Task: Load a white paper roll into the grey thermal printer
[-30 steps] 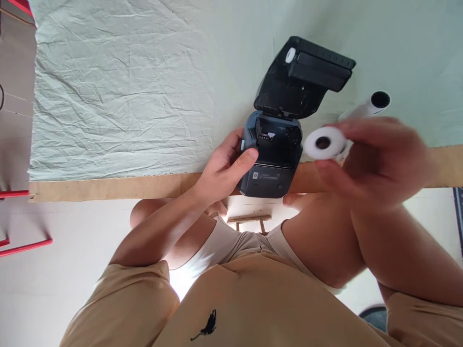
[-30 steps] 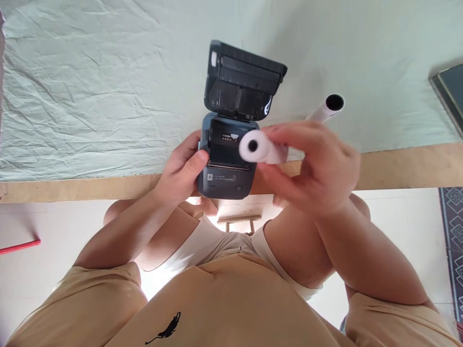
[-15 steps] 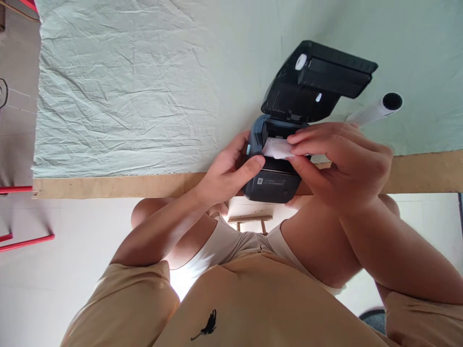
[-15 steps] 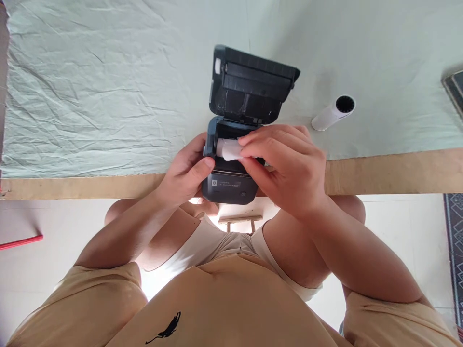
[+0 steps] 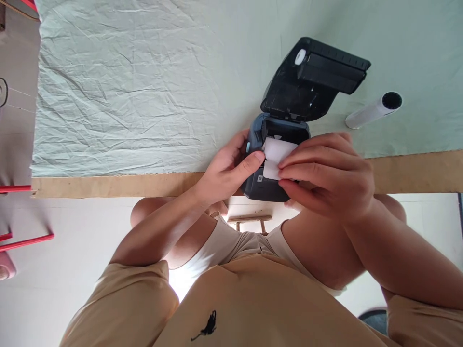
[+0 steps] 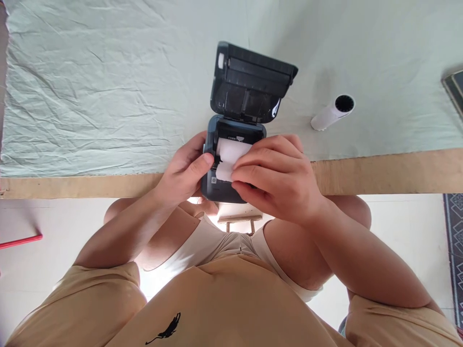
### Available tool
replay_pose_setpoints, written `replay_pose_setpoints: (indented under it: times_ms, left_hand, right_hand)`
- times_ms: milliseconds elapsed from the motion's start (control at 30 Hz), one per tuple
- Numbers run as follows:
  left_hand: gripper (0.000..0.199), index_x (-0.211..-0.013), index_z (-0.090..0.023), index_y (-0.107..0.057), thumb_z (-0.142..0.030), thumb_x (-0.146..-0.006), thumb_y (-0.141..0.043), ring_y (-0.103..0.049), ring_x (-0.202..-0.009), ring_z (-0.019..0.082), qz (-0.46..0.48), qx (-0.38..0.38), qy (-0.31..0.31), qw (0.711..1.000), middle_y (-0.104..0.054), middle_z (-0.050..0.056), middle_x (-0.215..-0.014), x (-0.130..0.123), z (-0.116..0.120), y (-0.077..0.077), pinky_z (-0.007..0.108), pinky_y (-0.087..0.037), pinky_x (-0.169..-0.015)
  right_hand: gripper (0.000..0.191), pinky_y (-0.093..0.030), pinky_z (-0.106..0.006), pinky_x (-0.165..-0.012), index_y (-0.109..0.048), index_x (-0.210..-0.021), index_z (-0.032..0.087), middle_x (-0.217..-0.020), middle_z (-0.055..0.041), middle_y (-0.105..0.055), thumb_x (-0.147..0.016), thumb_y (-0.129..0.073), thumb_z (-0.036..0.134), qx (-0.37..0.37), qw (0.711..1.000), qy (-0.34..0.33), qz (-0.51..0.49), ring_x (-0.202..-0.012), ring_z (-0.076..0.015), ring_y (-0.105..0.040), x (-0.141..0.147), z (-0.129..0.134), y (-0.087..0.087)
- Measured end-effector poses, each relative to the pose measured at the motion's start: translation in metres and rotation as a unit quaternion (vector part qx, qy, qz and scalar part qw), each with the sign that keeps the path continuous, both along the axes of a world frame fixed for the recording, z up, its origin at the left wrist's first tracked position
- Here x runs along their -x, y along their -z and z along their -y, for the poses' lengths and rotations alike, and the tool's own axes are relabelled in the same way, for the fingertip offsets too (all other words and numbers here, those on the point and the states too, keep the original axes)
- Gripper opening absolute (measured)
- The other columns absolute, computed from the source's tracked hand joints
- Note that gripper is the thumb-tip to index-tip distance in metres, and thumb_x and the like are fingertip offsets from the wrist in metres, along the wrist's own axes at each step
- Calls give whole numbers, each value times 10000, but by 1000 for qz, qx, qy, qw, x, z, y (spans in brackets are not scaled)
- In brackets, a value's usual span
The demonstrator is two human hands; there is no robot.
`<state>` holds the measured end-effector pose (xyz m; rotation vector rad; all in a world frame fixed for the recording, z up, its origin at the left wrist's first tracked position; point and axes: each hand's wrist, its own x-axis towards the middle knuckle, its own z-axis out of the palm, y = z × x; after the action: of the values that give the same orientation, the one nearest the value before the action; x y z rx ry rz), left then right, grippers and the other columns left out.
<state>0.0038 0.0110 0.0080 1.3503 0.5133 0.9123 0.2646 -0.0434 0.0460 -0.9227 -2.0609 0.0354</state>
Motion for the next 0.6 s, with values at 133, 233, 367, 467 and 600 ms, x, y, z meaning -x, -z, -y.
replay_pose_setpoints:
  times_ms: [133, 233, 367, 467, 600]
  left_hand:
    - [793, -1604, -279, -838, -834, -1055, -975, -879, -1261, 301, 12, -8, 5, 1000, -900, 119, -1452, 0, -3, 10, 428, -774, -1124]
    - [1164, -1782, -333, -678, -852, -842, -1129, -912, -1306, 351, 12, 10, 1, 1000, -884, 122, -1555, -3, -7, 20, 481, -788, -1120]
    - [1504, -1916, -380, -453, -765, -677, -1215, -930, -1247, 377, -34, 82, 3, 996, -872, 127, -1563, -5, -6, 21, 470, -797, -982]
    - [1555, -1960, -393, -394, -645, -680, -1240, -923, -1254, 378, -52, 104, 3, 993, -827, 150, -1684, -1, -1, 13, 448, -799, -946]
    - [1576, -2013, -433, -320, -560, -738, -1239, -912, -1070, 303, -72, 121, 19, 990, -846, 123, -1633, 5, 4, 4, 436, -797, -887]
  right_hand:
    - [91, -632, -447, -900, -787, -1216, 338, -1138, 65, -968, -1183, -871, 323, -12, 1000, -27, -2, -1083, -219, -887, -6, -4, 1]
    - [66, -663, -470, -895, -810, -1256, 354, -1162, 51, -966, -1194, -821, 372, -8, 999, -39, -4, -1106, -238, -894, -7, -3, 0]
    - [164, -706, -520, -954, -814, -1324, 374, -1213, -9, -935, -1205, -715, 320, 17, 998, 22, -51, -1092, -277, -879, -5, 1, -2]
    - [472, -710, -512, -886, -772, -1605, 428, -1349, -74, -863, -1141, -759, 347, 37, 991, 83, -99, -1184, -323, -861, -7, 1, 3]
    - [772, -757, -548, -1056, -512, -1933, 559, -1862, -67, -690, -1189, -716, 562, 87, 979, 88, -161, -1577, -364, -824, -13, -1, 12]
